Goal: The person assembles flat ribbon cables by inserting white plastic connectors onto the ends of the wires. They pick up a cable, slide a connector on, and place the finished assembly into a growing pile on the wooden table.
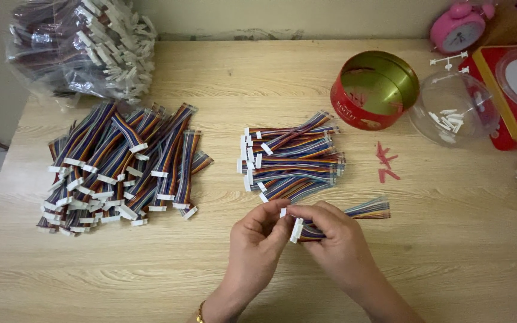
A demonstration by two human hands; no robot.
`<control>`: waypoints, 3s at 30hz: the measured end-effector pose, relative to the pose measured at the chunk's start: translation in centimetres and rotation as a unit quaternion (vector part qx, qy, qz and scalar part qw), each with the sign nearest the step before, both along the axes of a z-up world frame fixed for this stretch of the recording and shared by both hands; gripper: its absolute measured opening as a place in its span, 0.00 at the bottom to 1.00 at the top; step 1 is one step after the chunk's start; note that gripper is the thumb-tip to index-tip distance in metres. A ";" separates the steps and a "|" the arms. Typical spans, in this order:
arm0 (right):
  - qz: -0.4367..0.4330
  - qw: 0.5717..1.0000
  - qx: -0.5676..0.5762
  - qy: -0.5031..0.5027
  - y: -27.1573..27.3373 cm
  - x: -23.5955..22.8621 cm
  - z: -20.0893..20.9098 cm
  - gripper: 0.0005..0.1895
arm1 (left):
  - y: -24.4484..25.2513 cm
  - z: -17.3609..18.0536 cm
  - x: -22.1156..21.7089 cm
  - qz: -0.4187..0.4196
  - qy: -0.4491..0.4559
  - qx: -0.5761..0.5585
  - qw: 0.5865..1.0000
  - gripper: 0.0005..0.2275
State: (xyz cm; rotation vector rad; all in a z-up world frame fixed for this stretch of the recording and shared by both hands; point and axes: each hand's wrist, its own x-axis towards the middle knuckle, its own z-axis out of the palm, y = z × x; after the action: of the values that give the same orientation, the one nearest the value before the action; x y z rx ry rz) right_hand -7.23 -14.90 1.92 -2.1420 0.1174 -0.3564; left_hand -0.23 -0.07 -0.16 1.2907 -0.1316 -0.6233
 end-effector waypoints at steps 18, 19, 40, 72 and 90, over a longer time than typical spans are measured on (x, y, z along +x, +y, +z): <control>-0.041 0.982 -0.077 0.167 -1.2 -0.3 3.8 0.09 | -0.5 -2.4 0.7 0.019 -0.041 -0.028 0.999 0.11; -0.044 0.982 -0.076 0.168 -1.2 -0.2 3.6 0.09 | -0.5 -2.0 0.5 0.016 -0.041 -0.028 0.999 0.11; 0.054 0.960 -0.228 0.152 -1.6 0.0 4.7 0.09 | 2.1 0.0 1.3 -0.135 0.002 0.060 0.989 0.11; -0.250 0.893 -0.189 0.323 -14.5 -4.4 -1.6 0.20 | 5.8 1.2 2.9 -0.042 -0.305 0.462 0.832 0.18; -0.289 0.892 -0.211 0.277 -17.1 -0.6 -3.1 0.18 | 2.1 -2.5 8.6 0.015 -0.418 0.445 0.792 0.09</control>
State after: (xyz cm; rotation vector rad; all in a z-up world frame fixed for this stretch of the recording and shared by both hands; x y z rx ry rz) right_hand -7.87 -32.02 -1.16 -2.5549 1.1134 -0.0924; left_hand 8.42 2.03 -2.65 2.4349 -0.5958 0.0141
